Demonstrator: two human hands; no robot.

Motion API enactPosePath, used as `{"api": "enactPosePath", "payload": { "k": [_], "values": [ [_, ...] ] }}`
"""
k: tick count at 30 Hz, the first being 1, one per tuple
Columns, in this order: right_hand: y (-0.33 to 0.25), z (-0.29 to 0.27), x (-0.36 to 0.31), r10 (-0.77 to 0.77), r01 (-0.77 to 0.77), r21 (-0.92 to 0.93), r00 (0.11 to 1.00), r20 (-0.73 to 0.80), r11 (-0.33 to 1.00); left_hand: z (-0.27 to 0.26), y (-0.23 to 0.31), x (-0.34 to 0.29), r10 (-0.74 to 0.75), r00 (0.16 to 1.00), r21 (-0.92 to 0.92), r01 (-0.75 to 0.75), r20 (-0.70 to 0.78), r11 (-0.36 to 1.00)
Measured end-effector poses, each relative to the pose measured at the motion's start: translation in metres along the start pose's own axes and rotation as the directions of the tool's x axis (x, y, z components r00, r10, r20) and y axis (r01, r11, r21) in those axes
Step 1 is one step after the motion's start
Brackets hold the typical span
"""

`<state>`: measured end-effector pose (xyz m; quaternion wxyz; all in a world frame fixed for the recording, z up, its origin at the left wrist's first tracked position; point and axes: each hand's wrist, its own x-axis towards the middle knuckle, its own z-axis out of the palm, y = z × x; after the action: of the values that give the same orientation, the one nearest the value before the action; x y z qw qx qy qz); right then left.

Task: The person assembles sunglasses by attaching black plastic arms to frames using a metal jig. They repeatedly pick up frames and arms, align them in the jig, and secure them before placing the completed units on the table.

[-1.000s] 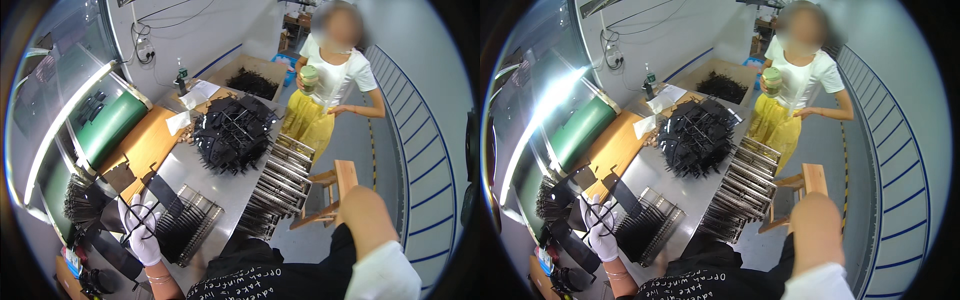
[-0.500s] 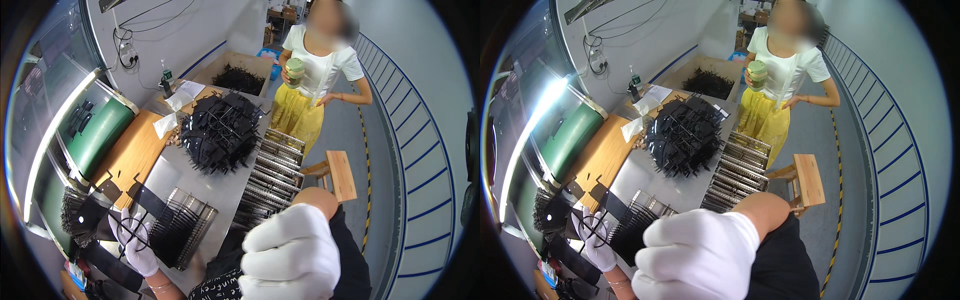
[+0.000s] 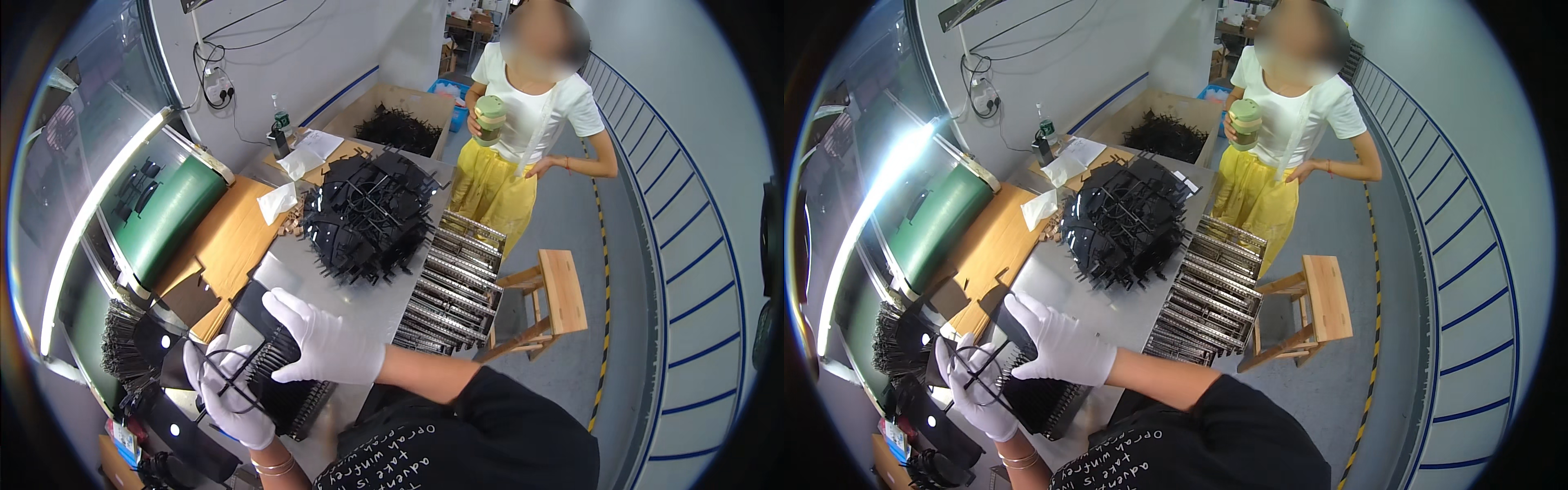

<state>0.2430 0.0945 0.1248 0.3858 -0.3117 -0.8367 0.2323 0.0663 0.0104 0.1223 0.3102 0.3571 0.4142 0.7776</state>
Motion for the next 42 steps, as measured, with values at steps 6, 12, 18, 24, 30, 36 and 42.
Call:
{"api": "enactPosePath", "payload": {
  "k": [6, 12, 18, 24, 30, 36, 42],
  "values": [
    [0.027, 0.040, 0.000, 0.122, -0.089, 0.266, 0.986, -0.111, 0.960, 0.025, -0.016, -0.011, 0.124, 0.992, 0.051, -0.123, -0.012, 0.991],
    [0.025, 0.044, 0.002, 0.242, -0.264, 0.267, 0.964, 0.115, 0.927, 0.041, -0.019, -0.014, 0.173, 0.973, 0.057, -0.183, 0.153, 0.981],
    [0.032, 0.064, -0.002, 0.157, -0.159, 0.031, 0.986, 0.063, 0.987, 0.061, -0.011, -0.006, 0.076, 0.974, 0.382, -0.155, 0.212, 0.911],
    [0.039, 0.074, -0.005, 0.126, -0.120, -0.073, 0.988, 0.089, 0.990, 0.054, -0.023, -0.001, 0.024, 0.973, 0.616, -0.163, 0.228, 0.771],
    [0.023, 0.063, 0.004, 0.233, -0.247, 0.012, 0.930, 0.284, 0.969, 0.048, -0.031, 0.000, -0.022, 0.948, 0.723, -0.228, 0.319, 0.652],
    [0.051, 0.084, 0.008, -0.020, -0.008, 0.464, 0.998, 0.055, 0.886, 0.032, -0.023, 0.010, 0.099, 0.953, 0.125, -0.140, 0.288, 0.982],
    [0.048, 0.045, 0.008, -0.172, -0.813, 0.575, 0.555, 0.814, 0.093, -0.007, 0.007, 0.019, -0.100, 0.964, -0.484, 0.213, 0.248, 0.849]
  ]
}}
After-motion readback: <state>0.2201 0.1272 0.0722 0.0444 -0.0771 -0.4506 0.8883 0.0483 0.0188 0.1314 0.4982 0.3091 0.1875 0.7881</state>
